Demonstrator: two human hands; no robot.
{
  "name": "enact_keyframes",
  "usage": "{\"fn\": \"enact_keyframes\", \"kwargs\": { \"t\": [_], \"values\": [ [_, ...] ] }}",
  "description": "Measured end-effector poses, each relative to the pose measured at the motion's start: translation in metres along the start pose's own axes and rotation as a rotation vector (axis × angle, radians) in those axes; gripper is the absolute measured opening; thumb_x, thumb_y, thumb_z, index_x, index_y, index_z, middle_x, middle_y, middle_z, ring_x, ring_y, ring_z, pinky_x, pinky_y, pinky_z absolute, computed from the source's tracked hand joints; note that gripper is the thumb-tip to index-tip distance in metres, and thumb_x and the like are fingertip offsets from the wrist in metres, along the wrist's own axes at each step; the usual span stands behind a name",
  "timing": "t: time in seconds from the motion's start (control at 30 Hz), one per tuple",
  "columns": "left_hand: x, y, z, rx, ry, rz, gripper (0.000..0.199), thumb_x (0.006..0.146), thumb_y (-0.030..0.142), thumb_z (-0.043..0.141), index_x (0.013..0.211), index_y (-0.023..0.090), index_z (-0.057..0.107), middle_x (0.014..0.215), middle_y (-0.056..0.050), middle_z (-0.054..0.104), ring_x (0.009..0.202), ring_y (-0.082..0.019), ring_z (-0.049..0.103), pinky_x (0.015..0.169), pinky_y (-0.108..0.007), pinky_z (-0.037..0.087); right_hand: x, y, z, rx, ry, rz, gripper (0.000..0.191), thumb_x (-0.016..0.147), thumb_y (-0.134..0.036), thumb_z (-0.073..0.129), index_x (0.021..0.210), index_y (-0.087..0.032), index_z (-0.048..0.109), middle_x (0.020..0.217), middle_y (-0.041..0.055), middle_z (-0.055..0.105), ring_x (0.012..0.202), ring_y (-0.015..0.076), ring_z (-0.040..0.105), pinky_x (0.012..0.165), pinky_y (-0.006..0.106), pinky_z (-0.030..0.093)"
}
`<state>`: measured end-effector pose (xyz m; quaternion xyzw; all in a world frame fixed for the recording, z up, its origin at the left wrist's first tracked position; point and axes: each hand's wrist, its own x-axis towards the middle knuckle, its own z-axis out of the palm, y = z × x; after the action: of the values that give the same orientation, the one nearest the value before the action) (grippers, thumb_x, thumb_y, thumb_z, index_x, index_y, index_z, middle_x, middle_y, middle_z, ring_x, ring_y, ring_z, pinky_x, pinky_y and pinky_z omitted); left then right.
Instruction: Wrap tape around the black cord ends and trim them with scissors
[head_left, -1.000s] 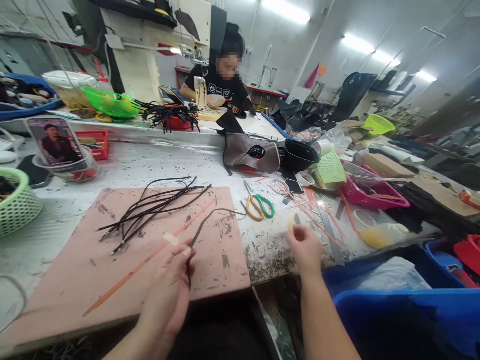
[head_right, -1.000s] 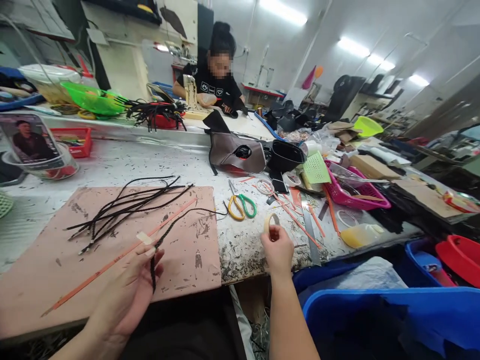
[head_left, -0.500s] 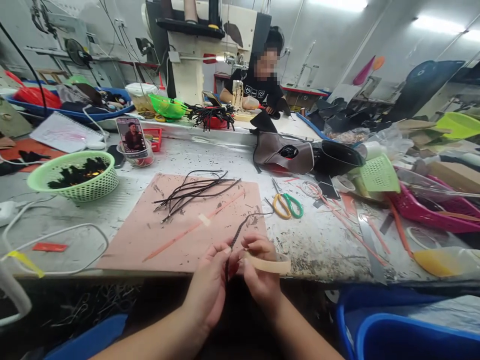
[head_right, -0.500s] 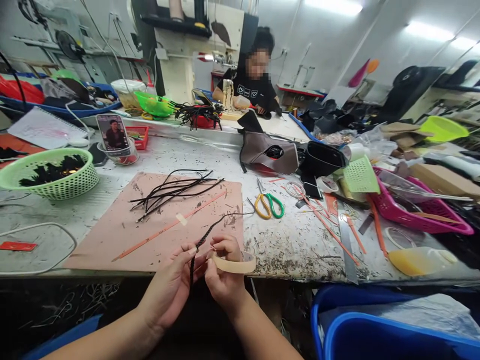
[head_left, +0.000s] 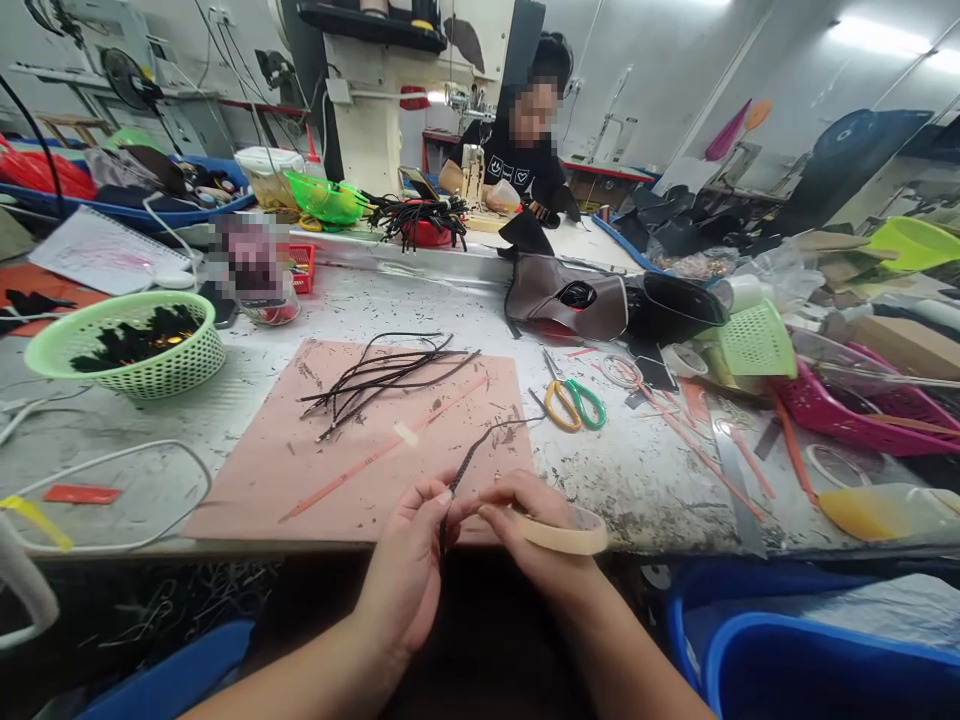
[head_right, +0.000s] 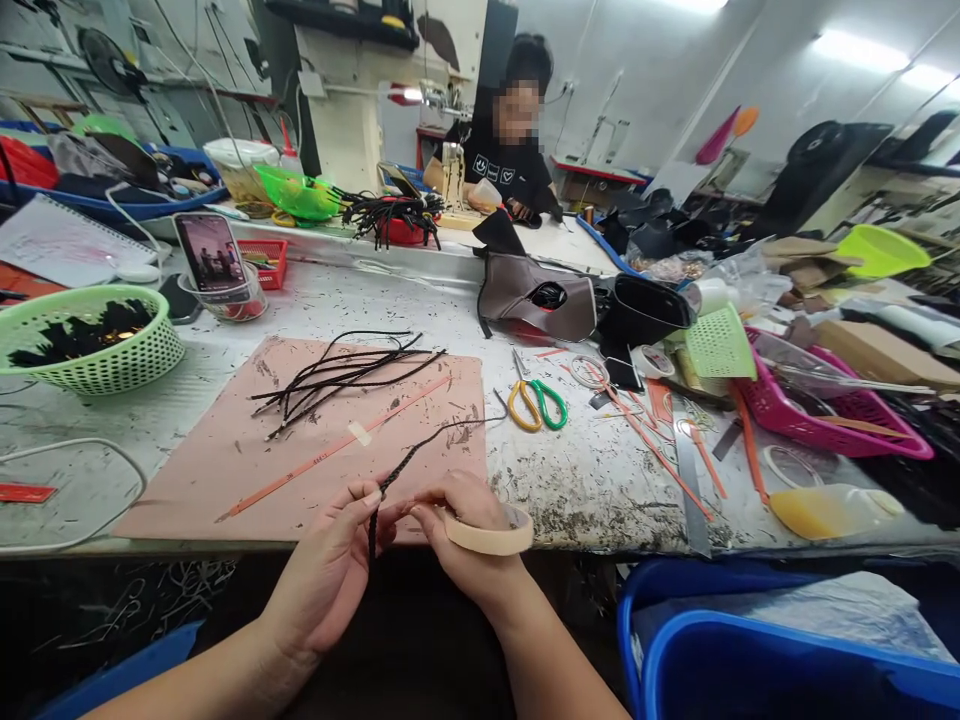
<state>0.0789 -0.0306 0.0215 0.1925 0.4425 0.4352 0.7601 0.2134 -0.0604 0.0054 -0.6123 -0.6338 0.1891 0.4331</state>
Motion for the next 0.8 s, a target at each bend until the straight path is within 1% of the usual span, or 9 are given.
{"fn": "enact_keyframes", "kwargs": {
  "t": [0.03, 0.1, 0.17, 0.2, 0.33, 0.4, 0.5, 0.63, 0.8],
  "values": [
    [0.000, 0.000, -0.001, 0.003, -0.012, 0.002, 0.018, 0.060, 0.021, 0.070, 0.063, 0.018, 0.052, 0.094, 0.002, 0.062, 0.078, -0.011, 0.063, 0.067, -0.022, 0.046, -0.001, -0.004, -0.002, 0.045, 0.007, 0.009, 0.008, 0.076, -0.019, 0.057, 0.070, -0.022, 0.061, 0.066, 0.0004, 0.062, 0.064, 0.0149, 0.057, 0.058, 0.027, 0.045],
    [0.000, -0.001, -0.002, 0.008, -0.031, -0.002, 0.014, 0.064, 0.021, 0.067, 0.064, 0.019, 0.053, 0.111, 0.001, 0.058, 0.096, -0.016, 0.059, 0.072, -0.024, 0.046, -0.004, -0.012, -0.003, 0.139, 0.073, 0.074, 0.009, 0.075, -0.018, 0.057, 0.068, -0.022, 0.061, 0.066, 0.0003, 0.063, 0.063, 0.0148, 0.057, 0.059, 0.027, 0.045],
    [-0.001, -0.001, -0.004, 0.021, -0.045, -0.004, 0.011, 0.068, 0.021, 0.064, 0.065, 0.020, 0.054, 0.120, 0.001, 0.054, 0.112, -0.020, 0.049, 0.074, -0.027, 0.047, -0.006, -0.017, -0.001, 0.292, 0.141, 0.182, 0.005, 0.072, -0.021, 0.061, 0.067, -0.022, 0.061, 0.064, -0.0002, 0.063, 0.061, 0.0147, 0.057, 0.057, 0.027, 0.046],
    [-0.001, -0.001, -0.005, 0.029, -0.050, -0.001, 0.010, 0.069, 0.022, 0.063, 0.065, 0.020, 0.054, 0.122, 0.001, 0.053, 0.117, -0.021, 0.045, 0.075, -0.028, 0.047, -0.006, -0.018, 0.001, 0.402, 0.164, 0.241, 0.004, 0.069, -0.023, 0.064, 0.066, -0.022, 0.061, 0.062, -0.0008, 0.063, 0.059, 0.0144, 0.057, 0.055, 0.027, 0.047],
    [-0.001, -0.001, -0.007, 0.041, -0.085, 0.012, 0.011, 0.069, 0.022, 0.064, 0.063, 0.020, 0.055, 0.121, -0.001, 0.054, 0.120, -0.023, 0.040, 0.079, -0.030, 0.047, -0.003, -0.020, 0.016, 0.907, 0.156, 0.440, 0.012, 0.058, -0.024, 0.072, 0.064, -0.021, 0.061, 0.060, -0.0032, 0.061, 0.054, 0.0116, 0.055, 0.049, 0.023, 0.047],
    [-0.001, -0.001, -0.007, 0.049, -0.092, 0.014, 0.011, 0.068, 0.023, 0.065, 0.064, 0.020, 0.055, 0.120, -0.001, 0.055, 0.120, -0.024, 0.041, 0.078, -0.028, 0.046, -0.001, -0.021, 0.023, 1.069, 0.136, 0.508, 0.016, 0.056, -0.023, 0.074, 0.064, -0.020, 0.060, 0.060, -0.0043, 0.060, 0.052, 0.0097, 0.054, 0.049, 0.022, 0.047],
    [0.000, -0.002, -0.007, 0.063, -0.100, 0.021, 0.011, 0.067, 0.023, 0.065, 0.062, 0.020, 0.056, 0.117, -0.001, 0.056, 0.119, -0.022, 0.041, 0.080, -0.026, 0.045, 0.001, -0.022, 0.029, 1.170, 0.124, 0.558, 0.020, 0.054, -0.021, 0.076, 0.063, -0.020, 0.058, 0.059, -0.0054, 0.059, 0.052, 0.0081, 0.053, 0.049, 0.020, 0.046],
    [-0.001, -0.002, -0.007, 0.072, -0.110, 0.022, 0.012, 0.066, 0.022, 0.066, 0.060, 0.020, 0.056, 0.116, -0.001, 0.056, 0.119, -0.022, 0.042, 0.087, -0.029, 0.043, 0.002, -0.023, 0.032, 1.203, 0.105, 0.583, 0.023, 0.055, -0.022, 0.077, 0.063, -0.019, 0.056, 0.062, -0.0048, 0.060, 0.051, 0.0091, 0.056, 0.049, 0.022, 0.049],
    [-0.002, -0.002, -0.008, 0.080, -0.129, 0.033, 0.011, 0.068, 0.022, 0.065, 0.061, 0.020, 0.057, 0.115, -0.002, 0.056, 0.118, -0.023, 0.043, 0.085, -0.027, 0.043, 0.002, -0.021, 0.034, 1.211, 0.076, 0.577, 0.024, 0.057, -0.023, 0.076, 0.065, -0.019, 0.054, 0.058, -0.0049, 0.060, 0.046, 0.0097, 0.055, 0.047, 0.025, 0.050]
  ]
}}
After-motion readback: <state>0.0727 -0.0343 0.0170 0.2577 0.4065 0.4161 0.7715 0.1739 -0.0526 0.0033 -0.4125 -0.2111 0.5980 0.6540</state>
